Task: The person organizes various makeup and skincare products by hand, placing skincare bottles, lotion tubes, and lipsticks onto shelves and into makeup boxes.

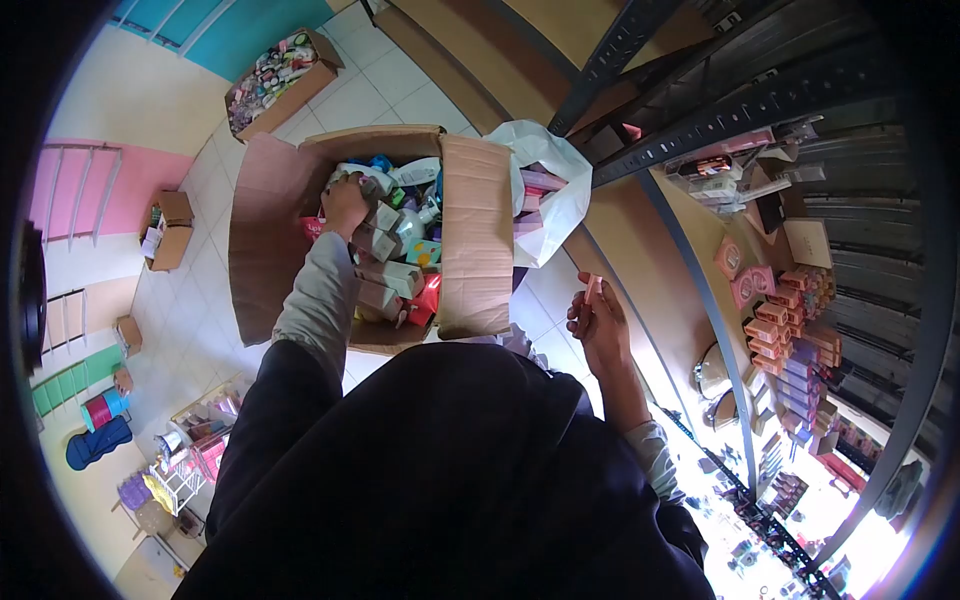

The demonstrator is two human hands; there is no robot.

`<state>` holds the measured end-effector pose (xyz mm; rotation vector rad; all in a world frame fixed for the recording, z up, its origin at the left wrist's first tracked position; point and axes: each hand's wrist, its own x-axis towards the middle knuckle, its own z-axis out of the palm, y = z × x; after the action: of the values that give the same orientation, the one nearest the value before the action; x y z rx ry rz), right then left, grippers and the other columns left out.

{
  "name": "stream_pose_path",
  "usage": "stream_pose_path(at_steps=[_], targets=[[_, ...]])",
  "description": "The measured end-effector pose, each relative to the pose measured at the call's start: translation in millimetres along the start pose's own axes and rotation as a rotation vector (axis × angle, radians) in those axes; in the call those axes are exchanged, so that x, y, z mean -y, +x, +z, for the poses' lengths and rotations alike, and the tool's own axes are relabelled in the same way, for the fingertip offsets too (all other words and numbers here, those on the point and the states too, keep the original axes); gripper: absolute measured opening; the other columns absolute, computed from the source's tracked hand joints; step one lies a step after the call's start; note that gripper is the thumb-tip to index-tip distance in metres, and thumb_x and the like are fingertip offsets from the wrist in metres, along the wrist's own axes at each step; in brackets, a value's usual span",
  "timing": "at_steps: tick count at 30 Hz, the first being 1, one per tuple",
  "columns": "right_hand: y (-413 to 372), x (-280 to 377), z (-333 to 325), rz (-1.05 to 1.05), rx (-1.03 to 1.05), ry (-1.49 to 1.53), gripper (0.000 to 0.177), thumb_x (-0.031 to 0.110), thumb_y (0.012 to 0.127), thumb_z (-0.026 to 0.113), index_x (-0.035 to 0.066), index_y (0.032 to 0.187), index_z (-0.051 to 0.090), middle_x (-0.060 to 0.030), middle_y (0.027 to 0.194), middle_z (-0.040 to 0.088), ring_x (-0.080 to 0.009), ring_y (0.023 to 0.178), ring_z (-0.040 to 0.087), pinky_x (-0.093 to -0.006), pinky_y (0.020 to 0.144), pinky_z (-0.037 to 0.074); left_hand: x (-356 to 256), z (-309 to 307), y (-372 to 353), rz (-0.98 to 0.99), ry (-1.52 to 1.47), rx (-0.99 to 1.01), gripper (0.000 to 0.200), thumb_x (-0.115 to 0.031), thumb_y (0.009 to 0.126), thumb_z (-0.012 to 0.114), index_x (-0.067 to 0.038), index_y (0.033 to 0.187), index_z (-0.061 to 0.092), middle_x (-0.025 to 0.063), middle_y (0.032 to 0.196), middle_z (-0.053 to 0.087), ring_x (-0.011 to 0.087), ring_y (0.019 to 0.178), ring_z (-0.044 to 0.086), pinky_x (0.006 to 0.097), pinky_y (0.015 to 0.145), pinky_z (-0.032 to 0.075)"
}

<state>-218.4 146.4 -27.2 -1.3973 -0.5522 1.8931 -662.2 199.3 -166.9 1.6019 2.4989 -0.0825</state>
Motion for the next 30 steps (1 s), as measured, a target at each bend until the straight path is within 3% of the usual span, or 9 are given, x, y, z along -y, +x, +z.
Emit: stream_pose_path(at_steps=[4,7,12,17,23,24,28,30], targets=[[-9,5,-3,-0.068,0.006,0.029,0.028,0.025,0.100,0.044,0.016,0.126,0.047,-0.0022,0.077,0.049,-0.0081,0.055,0.041,-0.0217,0.049,0.034,-17,-17,-14,0.066,-0.135,-0.145,0.054,-0.025,0.073,0.072,-0.012,0.123,0.054,0.0107,0.117,0.058,0.0309,0.111,0.053,0.0490,0.091,0.040],[-14,6,-17,-0.110,0.129,-0.001,0.026,0.023,0.100,0.043,0.020,0.126,0.046,-0.0022,0.076,0.047,-0.0065,0.052,0.035,-0.0206,0.045,0.028,-34,-25,-30,0.149,-0.264,-0.274,0.054,-0.024,0.073,0.072,-0.012,0.122,0.054,0.0116,0.115,0.058,0.0324,0.109,0.053,0.0480,0.090,0.040],[-35,15,-33,-0.155,0.147,0.117,0.025,0.019,0.100,0.041,0.020,0.125,0.045,-0.0033,0.078,0.046,-0.0070,0.051,0.033,-0.0209,0.044,0.025,-85,-58,-71,0.350,-0.466,-0.412,0.050,-0.019,0.075,0.070,-0.011,0.121,0.053,0.0127,0.113,0.059,0.0337,0.106,0.053,0.0452,0.088,0.042],[-71,40,-68,-0.302,0.199,0.202,0.026,0.027,0.101,0.040,0.020,0.126,0.043,-0.0045,0.078,0.048,-0.0093,0.052,0.035,-0.0220,0.044,0.025,-153,-101,-123,0.594,-0.619,-0.407,0.045,-0.012,0.078,0.068,-0.006,0.120,0.053,0.0165,0.115,0.058,0.0354,0.108,0.052,0.0427,0.093,0.041],[-138,69,-143,-0.397,0.095,0.247,0.027,0.027,0.102,0.037,0.012,0.122,0.045,-0.0069,0.083,0.055,-0.0132,0.067,0.049,-0.0251,0.055,0.039,-246,-113,-208,0.862,-0.711,-0.292,0.042,-0.009,0.082,0.064,-0.002,0.121,0.051,0.0165,0.117,0.056,0.0351,0.110,0.052,0.0422,0.097,0.039],[-151,71,-160,-0.428,0.073,0.284,0.027,0.026,0.102,0.036,0.009,0.120,0.046,-0.0060,0.087,0.056,-0.0134,0.072,0.052,-0.0270,0.061,0.042,-264,-112,-224,0.902,-0.740,-0.270,0.042,-0.010,0.082,0.064,-0.002,0.122,0.051,0.0164,0.116,0.057,0.0352,0.110,0.052,0.0421,0.097,0.039],[-215,82,-249,-0.502,-0.010,0.347,0.026,0.027,0.101,0.039,0.009,0.118,0.050,-0.0029,0.094,0.057,-0.0117,0.072,0.054,-0.0263,0.061,0.045,-329,-97,-286,1.033,-0.709,-0.192,0.042,-0.011,0.083,0.062,-0.001,0.122,0.051,0.0172,0.114,0.058,0.0351,0.108,0.053,0.0418,0.096,0.040],[-247,80,-302,-0.640,-0.139,0.286,0.026,0.027,0.100,0.042,0.009,0.118,0.050,-0.0026,0.093,0.056,-0.0118,0.073,0.056,-0.0259,0.062,0.046,-360,-90,-318,1.084,-0.713,-0.151,0.042,-0.010,0.083,0.062,-0.001,0.122,0.051,0.0173,0.113,0.059,0.0351,0.107,0.053,0.0419,0.095,0.040]])
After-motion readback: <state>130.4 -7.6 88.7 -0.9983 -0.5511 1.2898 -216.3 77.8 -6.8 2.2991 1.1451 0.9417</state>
